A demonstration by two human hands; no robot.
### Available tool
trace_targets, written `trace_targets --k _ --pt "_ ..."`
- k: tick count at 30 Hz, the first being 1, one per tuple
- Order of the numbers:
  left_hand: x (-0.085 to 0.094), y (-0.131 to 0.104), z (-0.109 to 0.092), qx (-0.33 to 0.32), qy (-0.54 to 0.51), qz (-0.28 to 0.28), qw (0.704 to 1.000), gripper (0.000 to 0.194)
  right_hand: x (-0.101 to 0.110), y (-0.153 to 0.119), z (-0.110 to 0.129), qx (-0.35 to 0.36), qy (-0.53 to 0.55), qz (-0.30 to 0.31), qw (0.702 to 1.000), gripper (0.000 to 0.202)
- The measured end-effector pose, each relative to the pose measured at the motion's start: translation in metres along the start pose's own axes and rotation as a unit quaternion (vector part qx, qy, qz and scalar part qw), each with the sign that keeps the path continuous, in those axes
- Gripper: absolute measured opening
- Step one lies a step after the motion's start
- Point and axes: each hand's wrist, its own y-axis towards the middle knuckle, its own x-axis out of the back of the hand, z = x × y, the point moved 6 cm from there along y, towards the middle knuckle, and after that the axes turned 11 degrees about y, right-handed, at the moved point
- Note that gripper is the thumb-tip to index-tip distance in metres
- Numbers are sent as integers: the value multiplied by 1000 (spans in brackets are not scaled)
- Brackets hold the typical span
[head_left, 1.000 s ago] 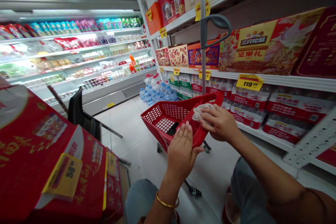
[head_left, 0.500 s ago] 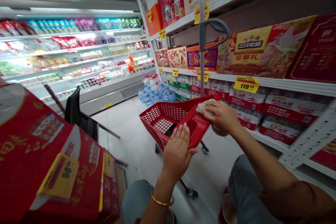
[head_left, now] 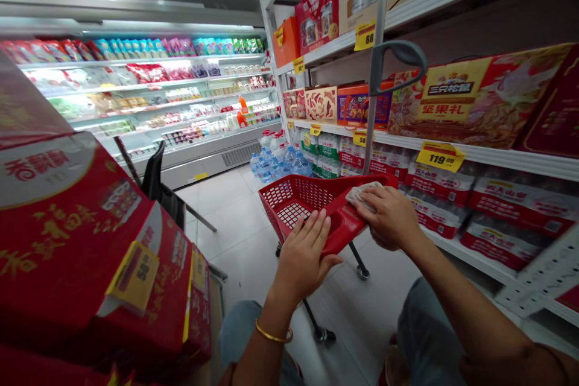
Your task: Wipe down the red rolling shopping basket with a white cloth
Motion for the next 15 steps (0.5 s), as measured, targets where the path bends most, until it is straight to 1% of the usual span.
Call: trace_targets --k 4,6,8,12,14,15 --pt "8 22 -8 7 3 -2 1000 71 1 -5 2 3 -17 -1 1000 37" --pt "6 33 -15 7 3 6 1000 75 2 -8 1 10 -12 -3 1000 37" --pt "1 40 -19 20 10 18 1000 81 5 -8 2 20 -1 -6 1000 32" --pt "-10 40 -23 44 19 26 999 96 11 3 13 18 31 4 999 31" --pt "-12 38 -23 45 20 15 999 97 10 12 25 9 45 19 999 31" --pt "-12 36 -23 46 21 9 999 96 8 15 30 6 50 37 998 30"
